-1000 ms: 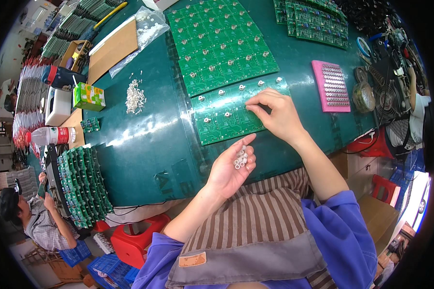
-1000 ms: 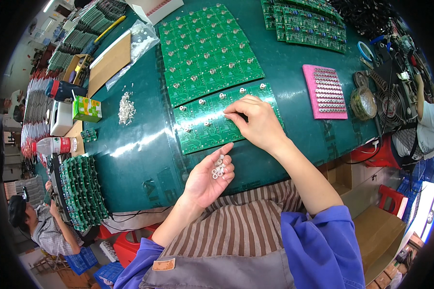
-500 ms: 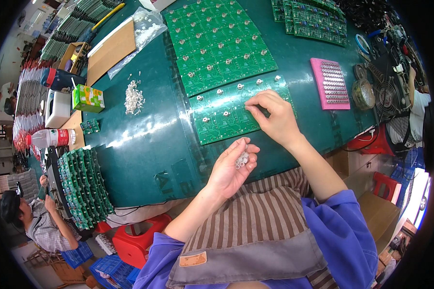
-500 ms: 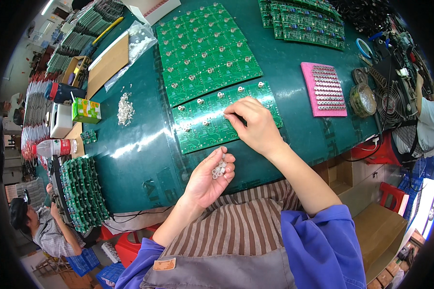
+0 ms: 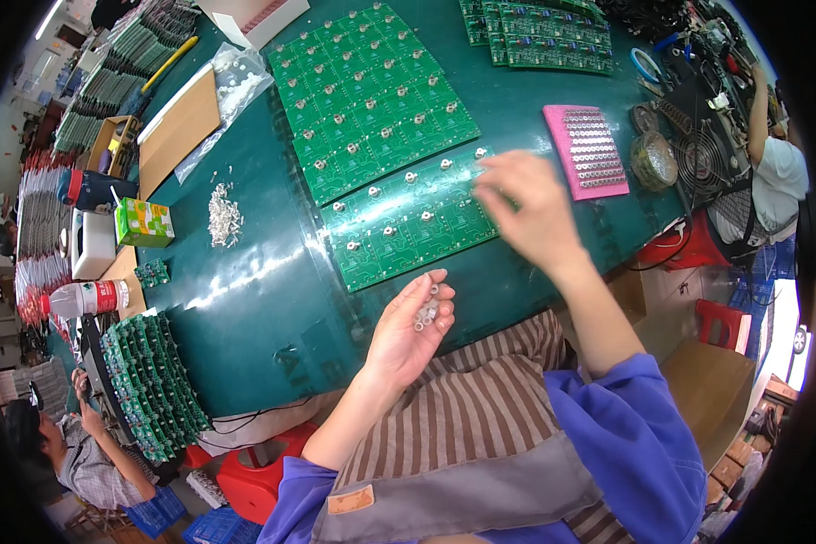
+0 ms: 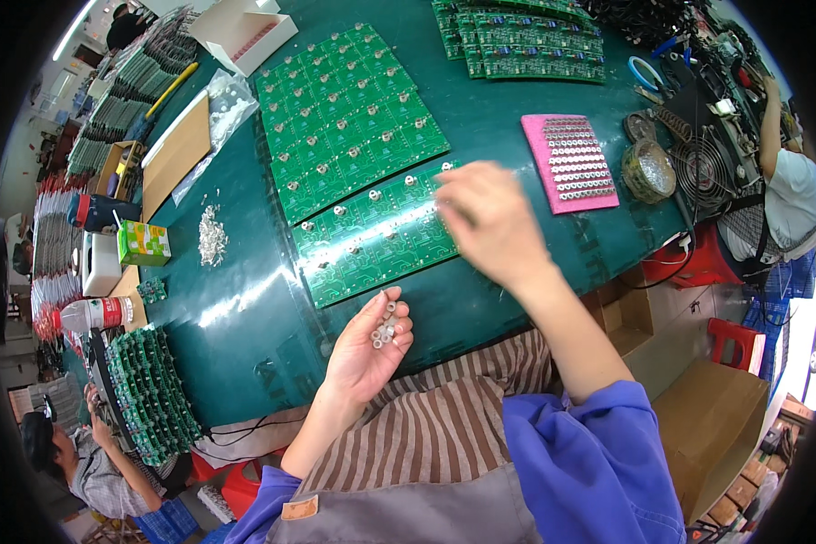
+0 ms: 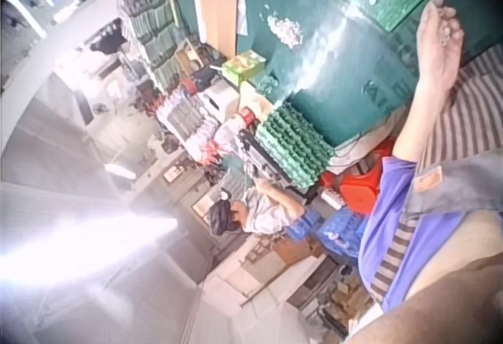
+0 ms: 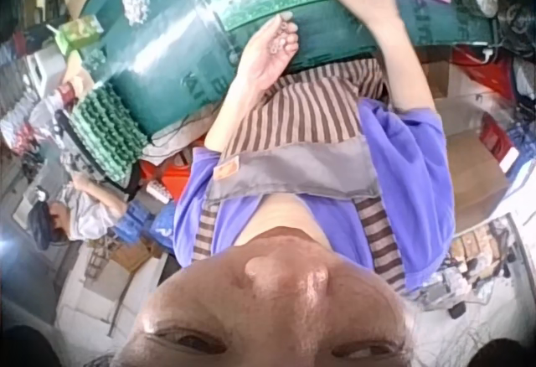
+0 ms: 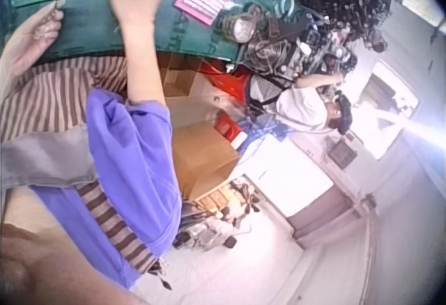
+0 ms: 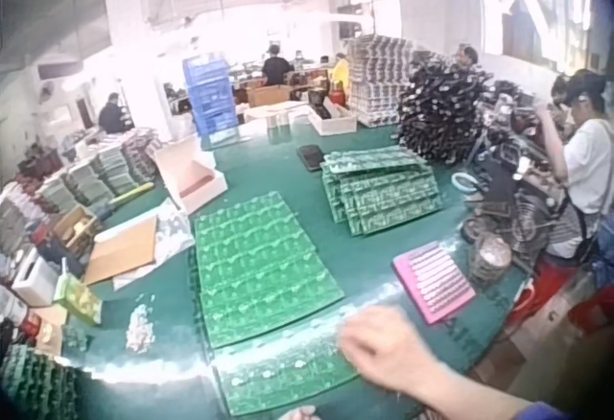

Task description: The person assembles electronic components by fitting plastic collars onto diodes and inserting them into circuit boards, then places a piece of cardboard over the board and flips it over.

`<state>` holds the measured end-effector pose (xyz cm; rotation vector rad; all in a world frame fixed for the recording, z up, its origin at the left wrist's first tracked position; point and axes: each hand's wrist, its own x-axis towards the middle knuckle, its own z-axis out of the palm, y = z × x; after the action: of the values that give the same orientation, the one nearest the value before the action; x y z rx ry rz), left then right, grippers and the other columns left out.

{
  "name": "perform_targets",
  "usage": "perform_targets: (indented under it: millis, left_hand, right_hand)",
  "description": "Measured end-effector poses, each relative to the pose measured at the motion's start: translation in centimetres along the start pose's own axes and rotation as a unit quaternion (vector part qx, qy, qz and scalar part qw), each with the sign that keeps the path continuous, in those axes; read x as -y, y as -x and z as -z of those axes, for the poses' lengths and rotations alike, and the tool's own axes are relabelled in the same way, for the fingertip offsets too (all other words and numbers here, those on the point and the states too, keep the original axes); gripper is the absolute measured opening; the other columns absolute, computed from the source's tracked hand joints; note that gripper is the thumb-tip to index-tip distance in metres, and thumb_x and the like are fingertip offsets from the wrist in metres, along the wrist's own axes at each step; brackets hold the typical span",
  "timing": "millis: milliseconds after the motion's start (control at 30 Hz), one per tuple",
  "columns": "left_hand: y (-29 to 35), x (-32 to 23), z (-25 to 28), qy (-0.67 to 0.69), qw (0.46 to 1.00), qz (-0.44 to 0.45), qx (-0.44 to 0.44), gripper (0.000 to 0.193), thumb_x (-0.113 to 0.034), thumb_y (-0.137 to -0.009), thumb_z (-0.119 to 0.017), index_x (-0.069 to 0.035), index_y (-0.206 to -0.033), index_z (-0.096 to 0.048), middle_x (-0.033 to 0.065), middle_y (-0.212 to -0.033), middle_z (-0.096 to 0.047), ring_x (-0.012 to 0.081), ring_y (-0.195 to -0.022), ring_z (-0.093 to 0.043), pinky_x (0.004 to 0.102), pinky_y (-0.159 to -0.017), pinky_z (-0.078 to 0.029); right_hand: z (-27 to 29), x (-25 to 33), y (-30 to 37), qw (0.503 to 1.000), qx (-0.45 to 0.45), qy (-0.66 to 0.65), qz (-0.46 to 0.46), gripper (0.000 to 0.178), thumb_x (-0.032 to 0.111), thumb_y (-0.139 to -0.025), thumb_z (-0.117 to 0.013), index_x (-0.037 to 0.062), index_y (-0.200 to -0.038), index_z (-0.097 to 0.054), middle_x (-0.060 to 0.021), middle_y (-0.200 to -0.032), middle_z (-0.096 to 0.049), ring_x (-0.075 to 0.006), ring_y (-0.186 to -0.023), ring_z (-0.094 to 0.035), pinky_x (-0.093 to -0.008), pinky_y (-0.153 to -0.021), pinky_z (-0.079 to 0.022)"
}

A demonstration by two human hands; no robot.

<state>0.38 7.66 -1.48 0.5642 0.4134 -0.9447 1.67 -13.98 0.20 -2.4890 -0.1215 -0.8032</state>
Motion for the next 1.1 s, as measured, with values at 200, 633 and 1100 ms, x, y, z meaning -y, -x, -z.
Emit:
perform_targets:
  millis: [200,633,1100]
  left_hand:
    - [0.0,0.2,-0.7,-0.046,0.999,0.006,0.006,0.03,-0.016,-0.092,-0.052,0.002,-0.116,-0.05,0.0107,-0.099,-0.059,0.0131,-0.073,-0.052,0.0238,-0.063,-0.044]
    - [-0.4,0.8,-1.0,-0.08,0.997,0.002,-0.014,0.027,-0.017,-0.089,-0.059,-0.002,-0.11,-0.053,0.0082,-0.099,-0.06,0.0109,-0.079,-0.056,0.0218,-0.07,-0.049]
    - [-0.4,1.1,-2.1,-0.019,1.0,-0.014,-0.018,0.028,-0.017,-0.087,-0.059,-0.002,-0.11,-0.054,0.0065,-0.101,-0.06,0.0122,-0.092,-0.058,0.0234,-0.082,-0.05]
  right_hand:
    - [5.4,-7.9,1.4,0.971,-0.055,0.178,-0.149,0.01,0.01,-0.074,-0.066,0.0036,-0.08,-0.063,-0.0122,-0.083,-0.06,-0.0292,-0.081,-0.055,-0.037,-0.075,-0.045]
    - [5.8,-6.1,0.1,0.961,-0.027,0.19,-0.199,0.01,0.013,-0.077,-0.063,0.0036,-0.08,-0.063,-0.0119,-0.078,-0.064,-0.0273,-0.074,-0.061,-0.0368,-0.07,-0.047]
    - [1.5,4.8,4.6,0.872,0.104,-0.406,-0.255,0.009,0.004,-0.077,-0.067,0.0003,-0.084,-0.064,-0.0078,-0.08,-0.065,-0.0149,-0.076,-0.062,-0.027,-0.07,-0.048]
